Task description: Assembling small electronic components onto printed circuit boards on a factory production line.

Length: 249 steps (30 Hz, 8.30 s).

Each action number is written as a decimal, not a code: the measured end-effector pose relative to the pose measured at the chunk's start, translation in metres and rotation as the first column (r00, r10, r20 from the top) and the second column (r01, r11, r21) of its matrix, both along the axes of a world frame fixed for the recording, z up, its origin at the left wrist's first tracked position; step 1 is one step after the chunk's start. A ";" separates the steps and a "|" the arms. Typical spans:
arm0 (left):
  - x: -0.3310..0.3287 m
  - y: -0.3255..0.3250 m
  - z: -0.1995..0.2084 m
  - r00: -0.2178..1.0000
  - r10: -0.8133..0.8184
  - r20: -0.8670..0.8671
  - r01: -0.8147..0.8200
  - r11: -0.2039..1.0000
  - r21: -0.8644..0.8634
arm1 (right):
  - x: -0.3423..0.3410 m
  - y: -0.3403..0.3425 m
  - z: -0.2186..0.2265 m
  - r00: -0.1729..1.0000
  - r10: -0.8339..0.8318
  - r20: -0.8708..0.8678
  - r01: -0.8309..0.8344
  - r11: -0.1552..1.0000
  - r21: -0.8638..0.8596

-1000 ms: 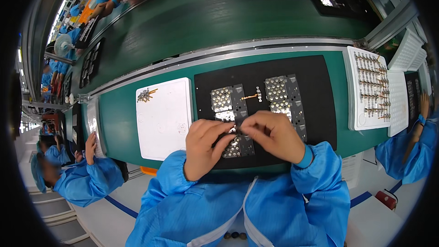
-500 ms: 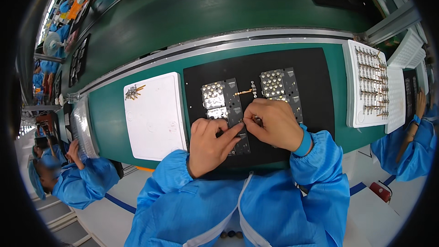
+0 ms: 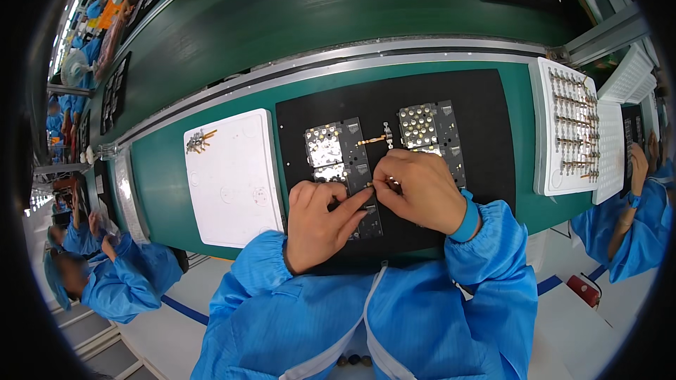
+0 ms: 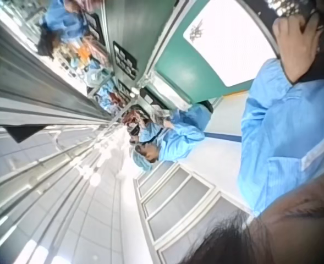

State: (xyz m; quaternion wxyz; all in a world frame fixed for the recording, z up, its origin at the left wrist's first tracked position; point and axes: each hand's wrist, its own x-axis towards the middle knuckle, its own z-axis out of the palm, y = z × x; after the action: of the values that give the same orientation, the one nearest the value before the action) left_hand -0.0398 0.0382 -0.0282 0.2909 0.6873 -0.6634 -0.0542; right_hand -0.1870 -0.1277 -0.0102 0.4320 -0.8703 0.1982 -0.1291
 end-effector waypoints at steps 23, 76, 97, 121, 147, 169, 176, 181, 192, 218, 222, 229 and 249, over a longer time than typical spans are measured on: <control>0.001 0.000 -0.001 0.999 0.008 -0.035 -0.007 1.000 0.022 | 0.001 0.001 -0.002 1.000 -0.010 0.002 0.010 1.000 -0.023; 0.209 0.079 -0.009 0.769 0.628 0.118 -0.609 0.777 -0.162 | -0.017 0.044 0.032 0.969 -0.132 0.210 0.155 0.983 -0.095; 0.213 0.085 -0.008 0.782 0.622 -0.037 -0.611 0.753 -0.242 | -0.018 0.047 0.030 0.970 -0.132 0.206 0.153 0.984 -0.090; 0.003 0.048 0.011 -0.345 0.208 -0.915 0.262 0.958 0.119 | -0.003 0.065 0.026 0.916 0.093 0.390 -0.039 0.989 -0.145; -0.014 0.047 0.017 -0.042 0.186 -0.982 -0.014 0.982 0.187 | 0.004 0.068 0.024 0.919 -0.035 0.393 -0.087 0.953 0.289; 0.018 0.060 0.036 0.814 0.379 -0.440 -0.438 0.898 -0.035 | 0.009 0.069 0.021 0.937 0.031 0.347 -0.050 0.998 0.047; 0.028 0.070 0.051 0.709 0.256 -0.657 -0.179 0.966 0.184 | -0.001 0.071 0.022 0.942 0.220 0.254 -0.117 0.923 -0.366; 0.010 0.061 0.045 0.698 0.147 -0.700 0.060 0.963 0.262 | -0.010 0.073 0.022 0.942 0.264 0.207 -0.149 0.881 -0.448; 0.001 0.055 0.046 0.789 0.104 -0.606 0.012 0.983 0.184 | -0.021 0.071 0.025 0.945 0.276 0.175 -0.129 0.808 -0.575; -0.036 0.042 -0.008 0.998 0.009 -0.059 -0.016 0.992 -0.124 | -0.041 0.033 0.012 0.999 0.024 -0.041 -0.017 0.986 0.167; -0.044 0.044 -0.015 0.999 0.040 0.020 -0.038 0.997 -0.067 | -0.040 0.038 0.012 0.998 0.029 -0.055 -0.025 0.998 0.066; -0.046 0.044 -0.012 0.998 0.062 0.017 -0.061 0.997 -0.043 | -0.039 0.039 0.012 0.992 0.025 -0.120 -0.025 1.000 0.002; -0.044 0.043 -0.014 0.999 0.051 0.004 -0.051 0.998 -0.032 | -0.036 0.042 0.011 0.991 -0.012 -0.132 0.006 0.999 -0.044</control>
State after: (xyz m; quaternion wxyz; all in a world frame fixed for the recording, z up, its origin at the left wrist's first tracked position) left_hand -0.0834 0.0811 -0.0424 0.3013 0.6996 -0.6470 -0.0345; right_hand -0.2233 -0.0855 0.0011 0.3985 -0.8851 0.2275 -0.0775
